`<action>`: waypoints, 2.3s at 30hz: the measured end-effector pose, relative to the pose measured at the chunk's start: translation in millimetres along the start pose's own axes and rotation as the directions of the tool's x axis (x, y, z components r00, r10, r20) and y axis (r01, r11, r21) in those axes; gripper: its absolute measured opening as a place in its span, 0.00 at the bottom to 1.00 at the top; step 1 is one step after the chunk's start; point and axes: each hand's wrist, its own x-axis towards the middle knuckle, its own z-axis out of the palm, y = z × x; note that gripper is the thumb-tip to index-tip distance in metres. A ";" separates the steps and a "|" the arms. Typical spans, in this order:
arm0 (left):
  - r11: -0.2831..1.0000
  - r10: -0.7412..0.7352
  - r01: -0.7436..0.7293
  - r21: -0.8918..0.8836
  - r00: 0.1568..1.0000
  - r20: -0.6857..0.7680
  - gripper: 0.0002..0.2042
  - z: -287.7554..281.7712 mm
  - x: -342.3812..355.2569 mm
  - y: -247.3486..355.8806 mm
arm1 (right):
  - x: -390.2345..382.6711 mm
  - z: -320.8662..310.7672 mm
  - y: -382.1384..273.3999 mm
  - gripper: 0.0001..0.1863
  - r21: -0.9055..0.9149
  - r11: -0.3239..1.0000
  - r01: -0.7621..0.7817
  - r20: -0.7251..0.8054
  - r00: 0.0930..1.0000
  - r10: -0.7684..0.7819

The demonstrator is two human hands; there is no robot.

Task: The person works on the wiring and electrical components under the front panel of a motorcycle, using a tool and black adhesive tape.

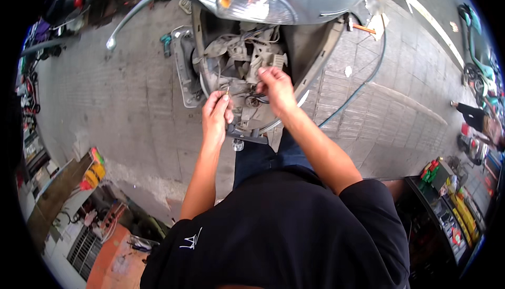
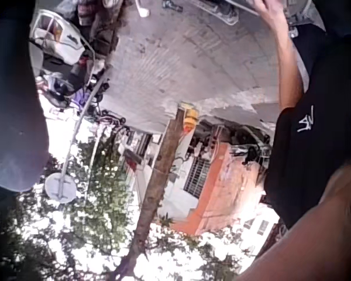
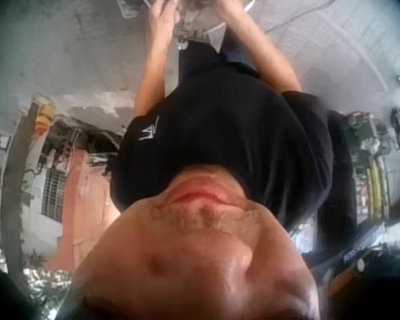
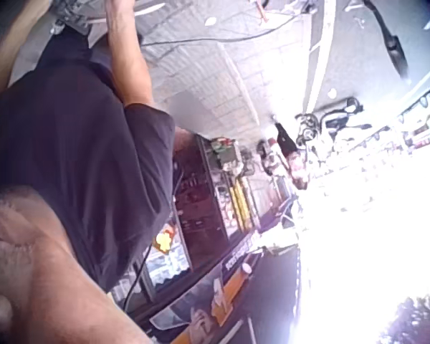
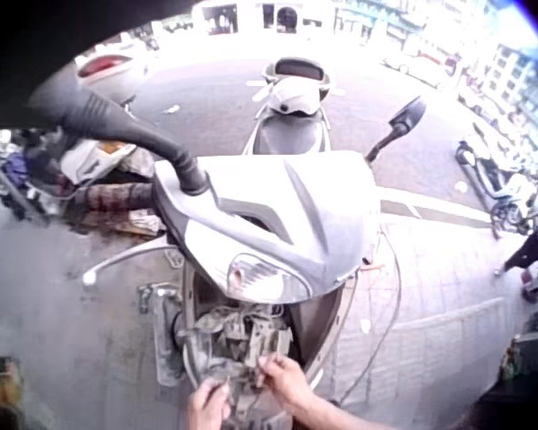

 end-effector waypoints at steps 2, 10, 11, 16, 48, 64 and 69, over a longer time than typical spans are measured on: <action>0.998 0.012 -0.013 -0.069 1.000 -0.027 0.06 -23.9 9.0 -13.0 | 19.1 10.2 12.0 0.07 -0.197 0.980 -0.021 -0.016 1.000 0.018; 0.982 -0.036 0.040 -0.183 0.999 0.021 0.13 24.3 96.0 -15.6 | 85.4 29.1 1.6 0.15 -0.559 0.810 0.176 -0.025 0.973 -0.229; 0.975 -0.054 0.057 -0.214 0.998 0.022 0.12 28.8 103.7 -17.0 | 88.2 28.0 3.6 0.14 -0.560 0.807 0.186 -0.014 0.972 -0.234; 0.893 -0.126 0.130 -0.431 0.991 0.038 0.07 45.4 131.5 -22.8 | 91.1 23.9 5.0 0.08 -0.693 0.688 0.216 -0.002 0.953 -0.302; 0.911 -0.106 -0.029 0.411 0.948 0.301 0.07 9.9 55.9 24.4 | 21.4 1.1 -23.5 0.06 -0.405 0.911 0.080 0.373 0.924 0.084; 0.992 -0.048 0.010 0.128 0.953 0.299 0.06 0.4 36.5 11.7 | -0.7 10.1 -12.5 0.07 -0.320 0.945 0.070 0.354 0.934 0.050; 0.986 -0.066 0.013 0.168 0.947 0.315 0.07 -2.0 33.4 15.3 | -1.0 11.0 -14.5 0.06 -0.346 0.933 0.098 0.391 0.919 0.048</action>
